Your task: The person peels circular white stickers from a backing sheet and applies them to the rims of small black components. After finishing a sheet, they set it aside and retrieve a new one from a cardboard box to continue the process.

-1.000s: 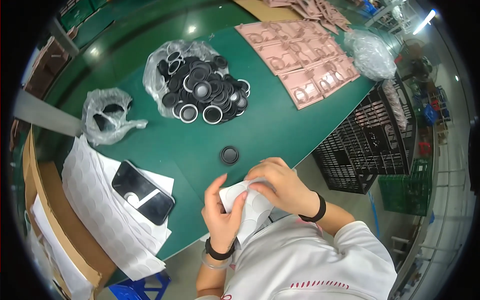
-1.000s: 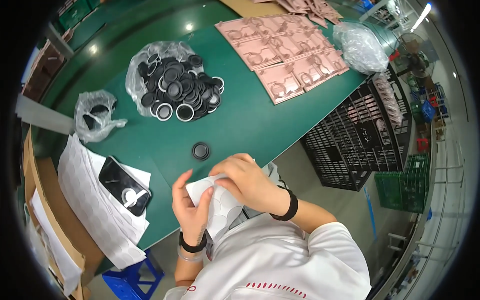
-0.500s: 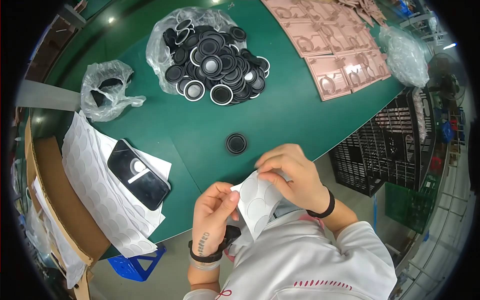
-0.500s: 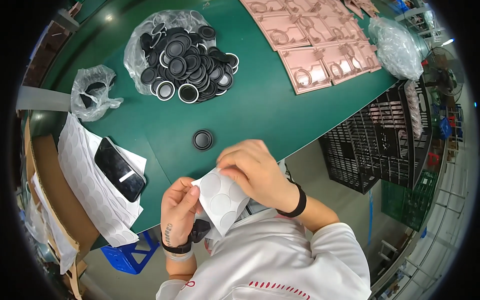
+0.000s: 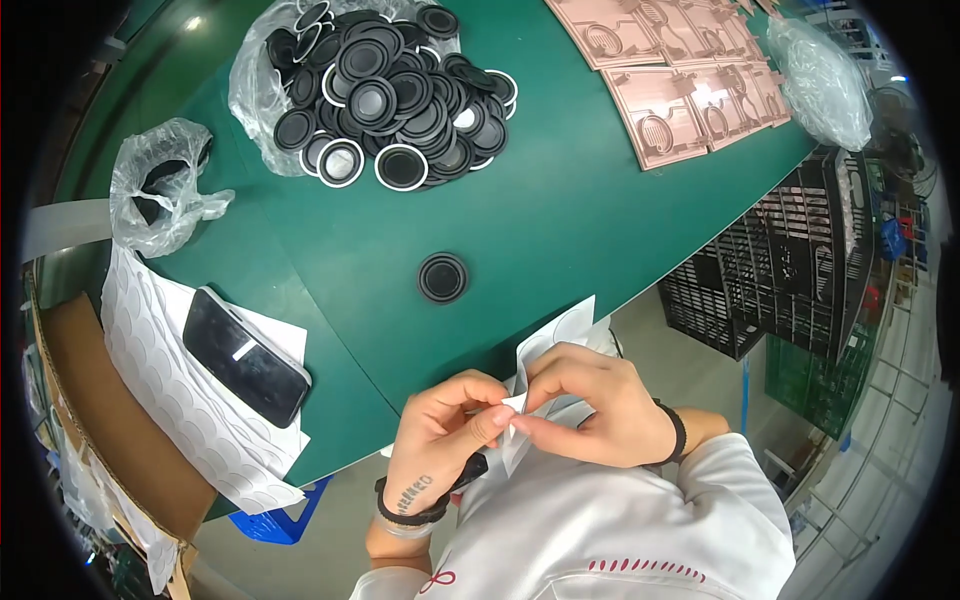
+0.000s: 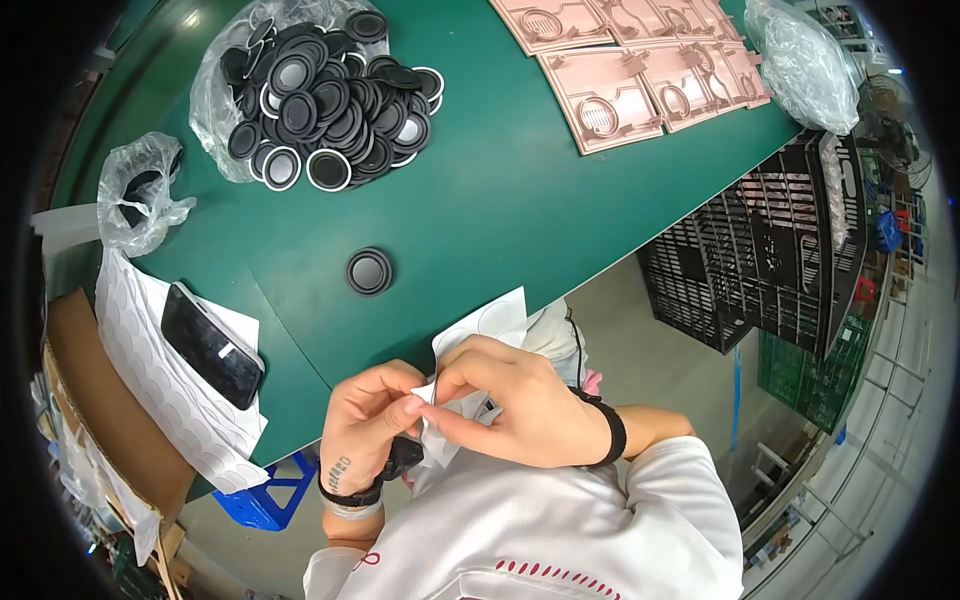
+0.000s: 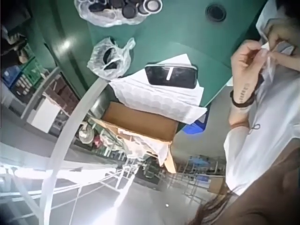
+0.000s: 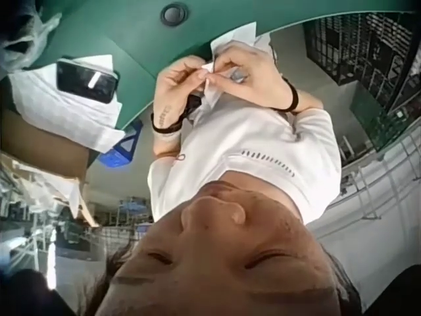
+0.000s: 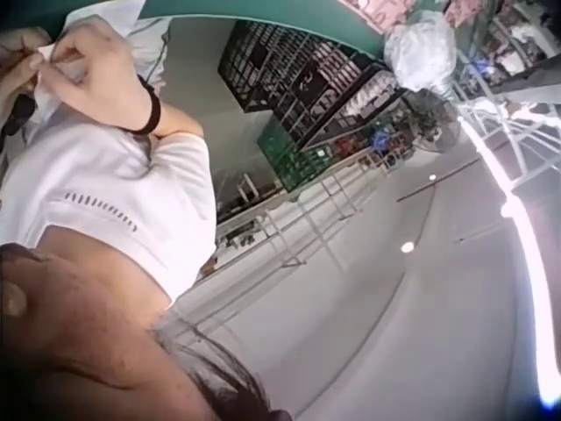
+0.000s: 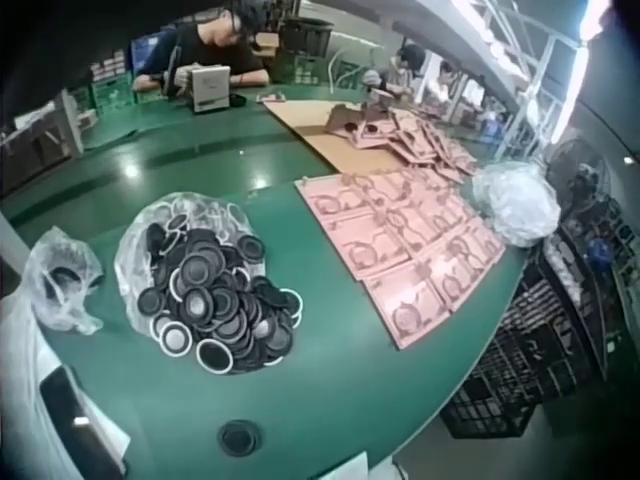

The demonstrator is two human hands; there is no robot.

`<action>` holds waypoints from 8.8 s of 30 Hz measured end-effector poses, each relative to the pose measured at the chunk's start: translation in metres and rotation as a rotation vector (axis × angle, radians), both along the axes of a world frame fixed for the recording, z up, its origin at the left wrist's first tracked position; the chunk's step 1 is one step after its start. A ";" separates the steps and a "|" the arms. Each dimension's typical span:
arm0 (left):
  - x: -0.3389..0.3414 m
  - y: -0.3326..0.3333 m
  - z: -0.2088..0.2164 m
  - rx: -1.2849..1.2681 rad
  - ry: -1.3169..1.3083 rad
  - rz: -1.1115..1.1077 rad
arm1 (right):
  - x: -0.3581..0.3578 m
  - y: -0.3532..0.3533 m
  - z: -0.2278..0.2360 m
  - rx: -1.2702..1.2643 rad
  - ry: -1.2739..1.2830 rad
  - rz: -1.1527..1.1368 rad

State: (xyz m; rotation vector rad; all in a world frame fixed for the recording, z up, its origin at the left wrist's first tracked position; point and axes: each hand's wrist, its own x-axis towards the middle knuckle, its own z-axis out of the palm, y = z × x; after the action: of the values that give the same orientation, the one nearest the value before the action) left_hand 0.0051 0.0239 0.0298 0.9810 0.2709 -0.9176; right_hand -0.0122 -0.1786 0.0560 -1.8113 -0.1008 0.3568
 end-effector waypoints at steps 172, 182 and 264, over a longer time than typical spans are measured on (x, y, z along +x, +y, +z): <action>0.002 -0.017 -0.035 1.068 -1.112 0.178 | 0.117 0.002 -0.030 -0.300 -0.286 0.386; 0.004 -0.010 -0.033 1.082 -1.129 0.184 | 0.132 0.005 -0.013 -0.210 -0.280 0.234; -0.034 0.017 0.045 1.032 -1.015 0.360 | 0.051 -0.001 -0.013 0.027 -0.514 0.142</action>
State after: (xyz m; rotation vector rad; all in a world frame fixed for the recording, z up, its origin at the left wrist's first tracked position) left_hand -0.0287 0.0413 0.0750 2.1231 0.0183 0.2035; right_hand 0.0384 -0.1794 0.0430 -1.8372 -0.5917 -0.0193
